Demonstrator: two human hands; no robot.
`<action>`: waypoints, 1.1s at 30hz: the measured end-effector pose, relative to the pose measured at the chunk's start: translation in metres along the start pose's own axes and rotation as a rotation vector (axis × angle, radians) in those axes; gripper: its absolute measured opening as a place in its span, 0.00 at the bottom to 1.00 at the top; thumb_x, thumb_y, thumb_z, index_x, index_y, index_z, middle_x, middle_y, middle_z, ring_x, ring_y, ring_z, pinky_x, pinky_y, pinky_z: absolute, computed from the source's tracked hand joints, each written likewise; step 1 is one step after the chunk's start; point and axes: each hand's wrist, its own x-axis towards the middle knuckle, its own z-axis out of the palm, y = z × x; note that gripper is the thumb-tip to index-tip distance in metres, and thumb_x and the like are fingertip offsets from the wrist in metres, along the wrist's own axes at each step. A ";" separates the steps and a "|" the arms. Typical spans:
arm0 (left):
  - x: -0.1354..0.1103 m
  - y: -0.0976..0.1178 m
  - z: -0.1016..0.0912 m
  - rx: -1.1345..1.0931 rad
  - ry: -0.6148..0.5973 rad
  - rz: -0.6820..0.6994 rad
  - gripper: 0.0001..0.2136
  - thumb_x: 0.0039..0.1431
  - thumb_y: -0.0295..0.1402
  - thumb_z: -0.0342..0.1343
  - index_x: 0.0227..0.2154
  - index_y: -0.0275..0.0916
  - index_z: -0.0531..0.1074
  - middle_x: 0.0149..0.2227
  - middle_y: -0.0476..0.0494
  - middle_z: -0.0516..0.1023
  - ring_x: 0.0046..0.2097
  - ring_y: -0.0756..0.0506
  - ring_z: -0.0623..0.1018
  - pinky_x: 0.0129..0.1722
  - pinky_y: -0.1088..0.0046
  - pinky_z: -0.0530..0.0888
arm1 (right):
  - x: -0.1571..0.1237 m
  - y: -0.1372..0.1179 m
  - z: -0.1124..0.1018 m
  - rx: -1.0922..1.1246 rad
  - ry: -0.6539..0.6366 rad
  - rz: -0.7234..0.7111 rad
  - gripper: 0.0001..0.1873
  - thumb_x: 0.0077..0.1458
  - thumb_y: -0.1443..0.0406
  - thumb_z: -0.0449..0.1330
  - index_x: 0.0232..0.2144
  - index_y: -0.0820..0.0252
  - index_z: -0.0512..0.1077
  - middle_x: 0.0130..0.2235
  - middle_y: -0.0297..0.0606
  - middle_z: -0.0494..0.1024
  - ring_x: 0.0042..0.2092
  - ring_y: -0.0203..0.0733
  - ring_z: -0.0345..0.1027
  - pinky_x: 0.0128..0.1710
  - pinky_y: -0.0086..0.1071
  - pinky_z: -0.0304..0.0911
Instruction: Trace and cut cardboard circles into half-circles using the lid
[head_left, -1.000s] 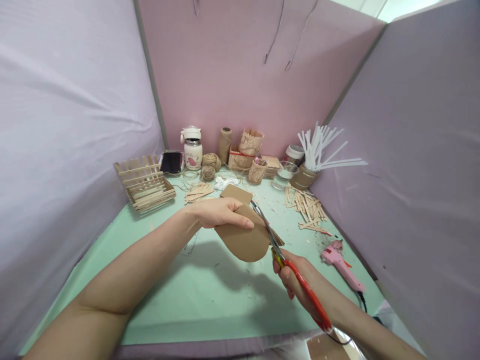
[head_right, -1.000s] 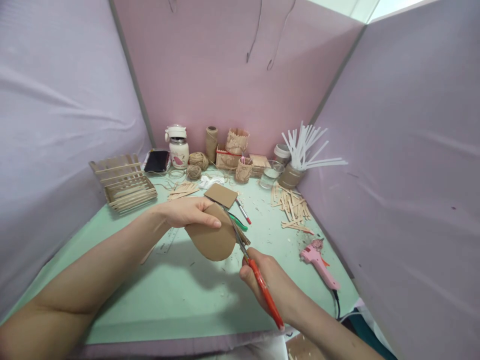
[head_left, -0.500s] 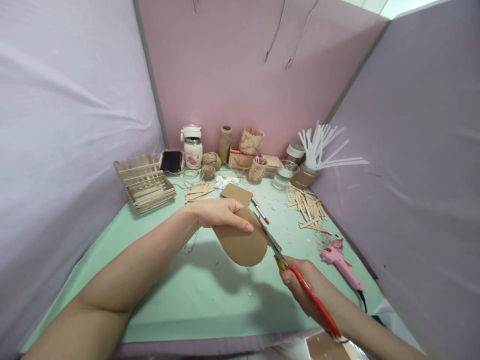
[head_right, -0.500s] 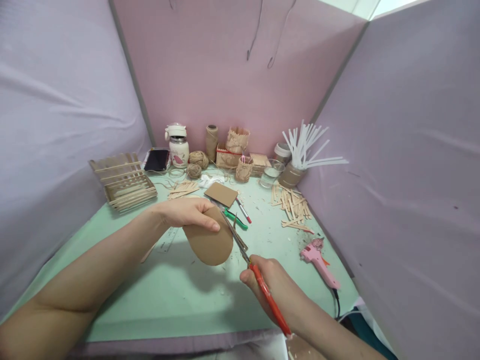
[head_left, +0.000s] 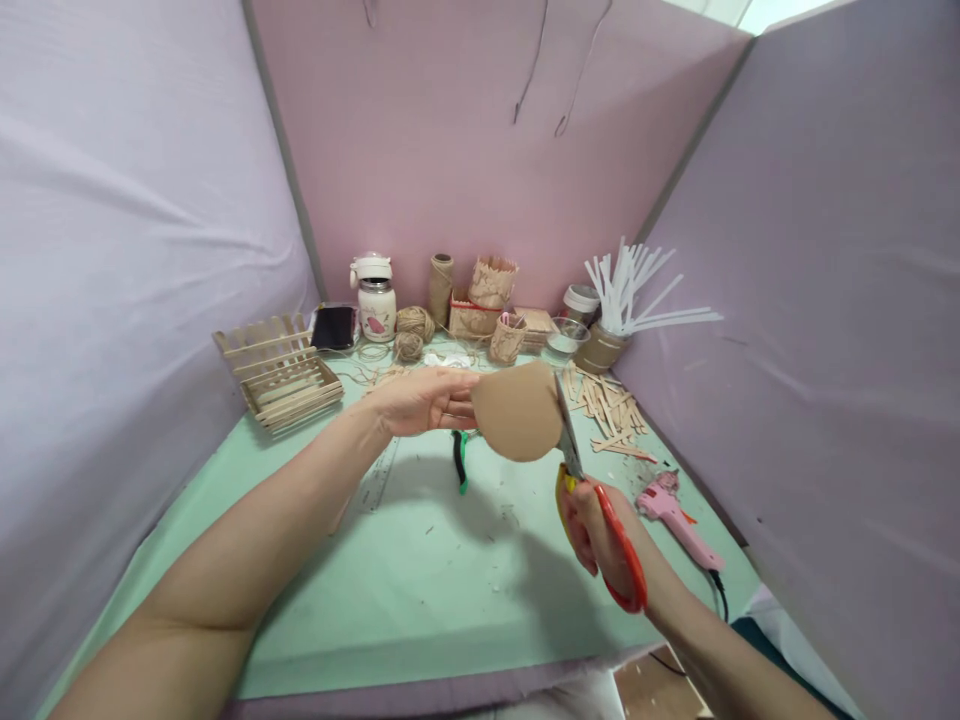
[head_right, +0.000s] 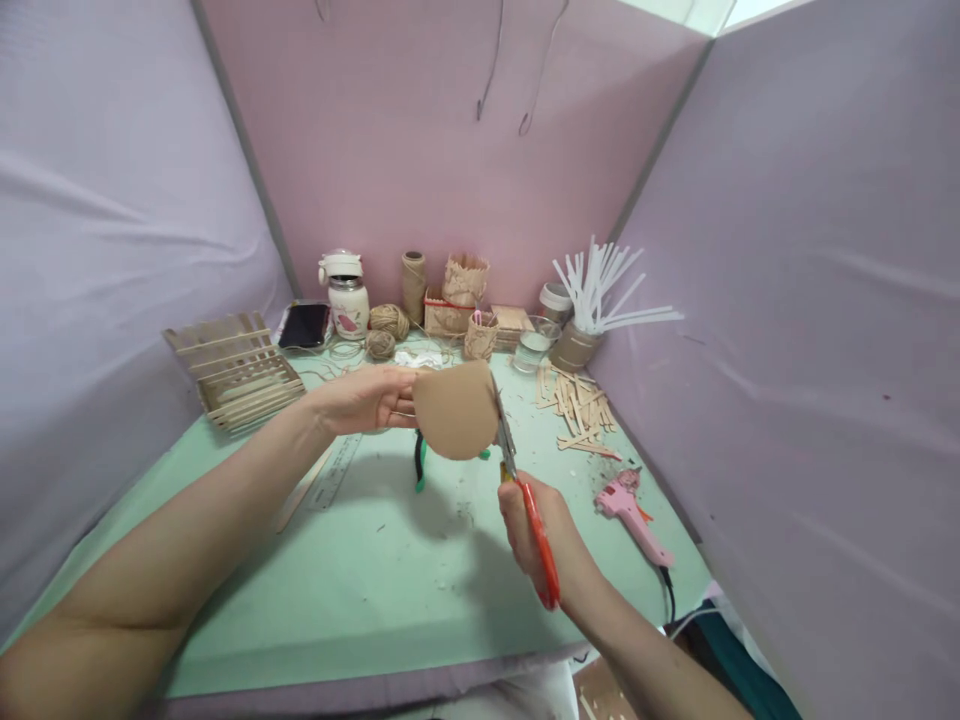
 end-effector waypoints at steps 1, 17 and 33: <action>0.002 -0.003 0.004 -0.058 0.013 -0.007 0.21 0.45 0.42 0.70 0.41 0.38 0.76 0.36 0.42 0.82 0.36 0.47 0.80 0.42 0.69 0.76 | 0.004 0.002 0.002 0.047 0.023 -0.007 0.29 0.55 0.37 0.44 0.22 0.53 0.54 0.15 0.24 0.54 0.15 0.31 0.48 0.16 0.29 0.48; 0.005 -0.034 0.047 -0.247 0.125 0.154 0.18 0.50 0.33 0.68 0.45 0.36 0.76 0.45 0.37 0.81 0.42 0.44 0.80 0.40 0.70 0.77 | 0.005 0.001 0.018 0.058 -0.032 -0.142 0.37 0.56 0.33 0.34 0.32 0.56 0.62 0.19 0.29 0.63 0.22 0.37 0.58 0.25 0.32 0.57; 0.006 -0.041 0.048 -0.187 0.090 0.093 0.19 0.48 0.36 0.69 0.43 0.36 0.76 0.45 0.37 0.81 0.44 0.43 0.79 0.41 0.70 0.76 | 0.000 0.004 0.008 -0.028 -0.050 -0.172 0.35 0.59 0.36 0.32 0.30 0.56 0.60 0.21 0.29 0.65 0.25 0.37 0.60 0.28 0.32 0.58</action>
